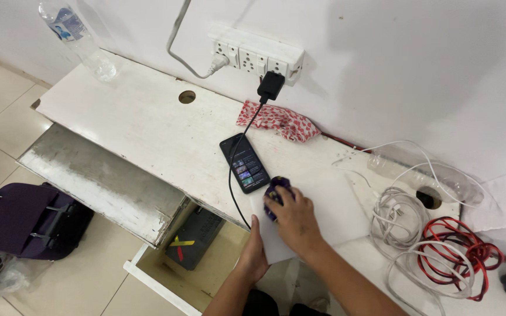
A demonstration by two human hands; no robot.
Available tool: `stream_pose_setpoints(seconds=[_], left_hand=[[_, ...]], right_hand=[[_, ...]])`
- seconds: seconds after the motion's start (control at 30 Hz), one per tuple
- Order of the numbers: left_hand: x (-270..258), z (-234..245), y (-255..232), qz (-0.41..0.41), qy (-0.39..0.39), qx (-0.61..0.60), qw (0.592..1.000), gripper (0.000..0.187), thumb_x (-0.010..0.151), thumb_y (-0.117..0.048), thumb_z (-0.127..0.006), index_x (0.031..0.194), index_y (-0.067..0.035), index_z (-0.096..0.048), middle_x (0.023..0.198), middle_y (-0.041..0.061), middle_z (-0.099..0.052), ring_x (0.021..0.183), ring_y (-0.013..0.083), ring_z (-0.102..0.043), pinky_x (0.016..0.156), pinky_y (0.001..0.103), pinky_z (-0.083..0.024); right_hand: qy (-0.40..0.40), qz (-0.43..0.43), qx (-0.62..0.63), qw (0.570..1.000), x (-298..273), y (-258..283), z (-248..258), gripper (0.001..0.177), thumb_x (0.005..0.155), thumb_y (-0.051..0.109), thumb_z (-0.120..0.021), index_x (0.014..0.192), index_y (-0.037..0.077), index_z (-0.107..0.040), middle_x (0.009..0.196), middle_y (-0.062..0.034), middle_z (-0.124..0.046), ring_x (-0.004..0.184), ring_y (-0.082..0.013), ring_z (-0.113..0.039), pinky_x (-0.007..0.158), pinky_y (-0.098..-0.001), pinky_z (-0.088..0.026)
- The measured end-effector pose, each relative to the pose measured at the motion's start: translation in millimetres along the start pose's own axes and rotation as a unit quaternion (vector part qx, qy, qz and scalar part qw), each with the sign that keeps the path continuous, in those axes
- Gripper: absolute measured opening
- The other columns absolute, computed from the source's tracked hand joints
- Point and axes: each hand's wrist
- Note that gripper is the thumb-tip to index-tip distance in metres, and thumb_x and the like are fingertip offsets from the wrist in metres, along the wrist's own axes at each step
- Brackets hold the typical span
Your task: The person unpacks a patterned cloth, foam sheet, and coiled cables by hand. The person then places the cables into a desk drawer, wraps a charging cable around a power adapter, and stores them in the drawer.
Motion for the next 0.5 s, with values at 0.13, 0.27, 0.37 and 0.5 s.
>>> stream_pose_setpoints(seconds=[0.13,0.27,0.37,0.5], left_hand=[[-5.6,-3.1,-9.6,0.028,0.007,-0.050,0.998,0.083,0.095,-0.070,-0.022,0.149,-0.011,-0.046,0.138,0.016,-0.061,0.127,0.0310,-0.060,0.105,0.049,-0.049],[-1.1,-6.7,-9.8,0.029,-0.038,0.010,0.999,0.073,0.102,-0.058,-0.028,0.148,-0.004,-0.046,0.141,0.020,-0.060,0.130,0.0324,-0.060,0.107,0.050,-0.051],[2.0,-6.5,-6.5,0.030,-0.063,0.009,0.997,0.070,0.104,-0.053,-0.029,0.148,0.000,-0.042,0.144,0.021,-0.059,0.131,0.0335,-0.061,0.108,0.049,-0.052],[3.6,-4.3,-2.3,0.022,-0.079,0.017,0.997,0.069,0.104,-0.052,-0.028,0.151,-0.001,-0.037,0.147,0.020,-0.056,0.132,0.0326,-0.060,0.109,0.049,-0.051]], right_hand=[[0.028,0.079,0.059,0.995,-48.7,18.1,0.3,0.059,0.078,0.006,-0.070,0.135,0.019,-0.064,0.145,-0.0168,-0.048,0.134,-0.0400,-0.041,0.103,-0.0549,-0.038],[0.076,0.004,0.006,0.997,-67.9,-20.8,12.3,0.072,0.072,0.007,-0.073,0.139,0.030,-0.064,0.154,-0.0115,-0.046,0.137,-0.0391,-0.039,0.107,-0.0536,-0.038],[0.079,-0.139,-0.064,0.985,-59.5,-69.8,34.8,0.069,0.077,0.010,-0.076,0.139,0.036,-0.063,0.151,-0.0089,-0.044,0.135,-0.0377,-0.043,0.108,-0.0515,-0.042],[0.002,-0.222,-0.089,0.971,-62.2,-80.8,39.8,0.063,0.077,0.011,-0.075,0.135,0.031,-0.062,0.150,-0.0079,-0.048,0.135,-0.0381,-0.045,0.108,-0.0533,-0.043]])
Point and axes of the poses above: each hand's wrist, its own x-axis towards the middle knuckle, its own z-axis out of the back of the hand, y = z × x
